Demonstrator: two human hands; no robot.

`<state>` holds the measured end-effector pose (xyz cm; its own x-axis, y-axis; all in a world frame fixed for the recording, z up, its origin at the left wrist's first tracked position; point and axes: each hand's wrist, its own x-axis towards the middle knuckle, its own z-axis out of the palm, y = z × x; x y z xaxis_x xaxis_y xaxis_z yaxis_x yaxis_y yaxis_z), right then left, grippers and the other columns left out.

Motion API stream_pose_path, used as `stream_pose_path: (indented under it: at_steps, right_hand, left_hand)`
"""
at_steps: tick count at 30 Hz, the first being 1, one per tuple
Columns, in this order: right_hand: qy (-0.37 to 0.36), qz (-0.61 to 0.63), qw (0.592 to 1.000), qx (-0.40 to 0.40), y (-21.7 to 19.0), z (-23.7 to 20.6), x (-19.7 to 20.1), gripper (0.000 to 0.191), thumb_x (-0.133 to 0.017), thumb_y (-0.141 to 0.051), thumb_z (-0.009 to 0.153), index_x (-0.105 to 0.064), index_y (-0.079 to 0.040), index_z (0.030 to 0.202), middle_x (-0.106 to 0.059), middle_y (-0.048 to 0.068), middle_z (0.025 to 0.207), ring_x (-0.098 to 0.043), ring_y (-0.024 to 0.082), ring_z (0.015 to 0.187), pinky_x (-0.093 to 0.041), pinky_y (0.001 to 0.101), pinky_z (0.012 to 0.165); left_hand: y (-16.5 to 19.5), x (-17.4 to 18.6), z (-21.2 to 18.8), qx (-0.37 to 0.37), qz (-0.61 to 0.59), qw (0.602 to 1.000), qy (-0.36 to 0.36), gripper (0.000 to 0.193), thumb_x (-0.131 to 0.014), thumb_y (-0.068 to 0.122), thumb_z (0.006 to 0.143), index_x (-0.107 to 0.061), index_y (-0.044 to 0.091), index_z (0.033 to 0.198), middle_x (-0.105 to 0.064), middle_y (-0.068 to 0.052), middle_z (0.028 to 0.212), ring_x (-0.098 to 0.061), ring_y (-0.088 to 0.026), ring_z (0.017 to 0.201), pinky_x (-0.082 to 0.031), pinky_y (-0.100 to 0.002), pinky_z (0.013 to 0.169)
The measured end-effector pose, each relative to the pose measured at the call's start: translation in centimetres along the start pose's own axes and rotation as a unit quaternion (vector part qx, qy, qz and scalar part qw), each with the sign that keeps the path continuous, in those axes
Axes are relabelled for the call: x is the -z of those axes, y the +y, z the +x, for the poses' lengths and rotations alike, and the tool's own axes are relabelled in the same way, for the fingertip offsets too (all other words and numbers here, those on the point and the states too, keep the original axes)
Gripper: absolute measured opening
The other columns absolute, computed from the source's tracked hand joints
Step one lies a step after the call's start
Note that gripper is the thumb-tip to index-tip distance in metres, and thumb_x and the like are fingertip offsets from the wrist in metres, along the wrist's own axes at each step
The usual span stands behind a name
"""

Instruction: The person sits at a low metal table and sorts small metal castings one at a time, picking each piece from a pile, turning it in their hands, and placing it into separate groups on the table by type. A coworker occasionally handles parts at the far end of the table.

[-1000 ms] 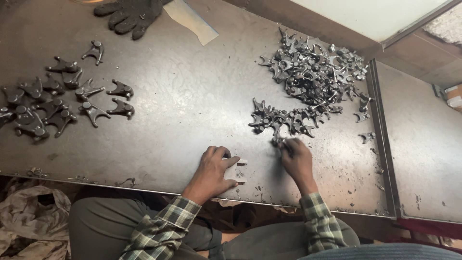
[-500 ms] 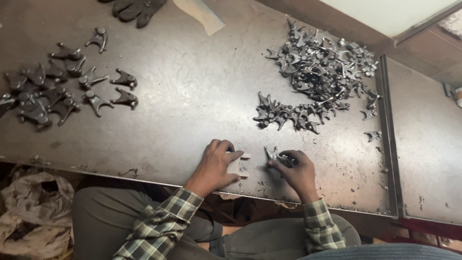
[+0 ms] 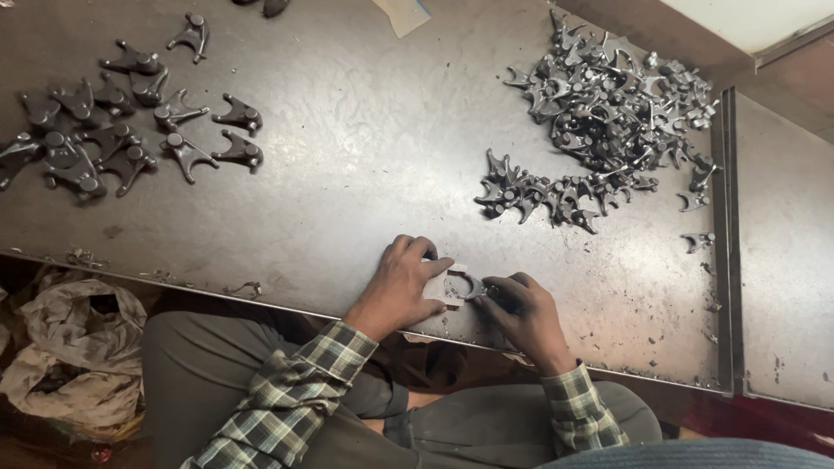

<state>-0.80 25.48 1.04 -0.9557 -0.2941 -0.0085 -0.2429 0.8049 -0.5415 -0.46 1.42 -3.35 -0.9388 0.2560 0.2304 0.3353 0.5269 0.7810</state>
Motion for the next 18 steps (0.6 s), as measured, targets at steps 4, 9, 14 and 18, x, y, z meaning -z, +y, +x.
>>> stream_pose_path:
  at_steps: [4,9,14,18]
  right_hand:
    - [0.001,0.016,1.000,-0.004,-0.9,0.1,-0.6,0.033,-0.083,-0.023,0.083,-0.077,-0.008,0.112,-0.072,0.010,0.094,-0.074,0.021,0.078,-0.060,0.0321,0.070]
    - [0.001,0.016,0.999,0.043,-2.0,0.2,-0.7,0.041,-0.081,-0.017,0.081,-0.073,-0.007,0.121,-0.069,0.015,0.103,-0.072,0.029,0.088,-0.059,0.0379,0.076]
    - [0.012,0.023,0.998,0.065,-0.5,-0.7,-0.6,0.034,-0.078,-0.015,0.087,-0.071,-0.004,0.118,-0.069,0.017,0.107,-0.072,0.035,0.092,-0.057,0.0416,0.078]
    - [0.044,-0.021,0.998,0.040,3.7,-2.3,2.3,0.030,-0.075,-0.014,0.090,-0.070,-0.004,0.117,-0.068,0.016,0.107,-0.071,0.034,0.089,-0.058,0.0405,0.076]
  left_hand:
    - [0.1,0.0,0.0,0.003,-0.002,1.000,0.001,0.065,-0.092,0.024,0.056,-0.076,0.011,0.118,-0.060,-0.011,0.113,-0.053,-0.033,0.109,-0.045,-0.046,0.099]
    - [-0.5,0.1,0.0,0.003,0.005,1.000,0.001,0.066,-0.092,0.025,0.055,-0.076,0.010,0.118,-0.062,-0.013,0.114,-0.053,-0.035,0.110,-0.045,-0.047,0.099]
    - [-0.9,0.8,0.1,-0.006,0.015,1.000,-0.027,0.069,-0.092,0.027,0.054,-0.075,0.009,0.118,-0.062,-0.016,0.114,-0.052,-0.038,0.110,-0.043,-0.050,0.100]
    - [-0.5,1.4,0.2,0.033,0.023,0.998,-0.045,0.069,-0.092,0.027,0.054,-0.076,0.015,0.119,-0.063,-0.014,0.116,-0.052,-0.036,0.113,-0.044,-0.047,0.102]
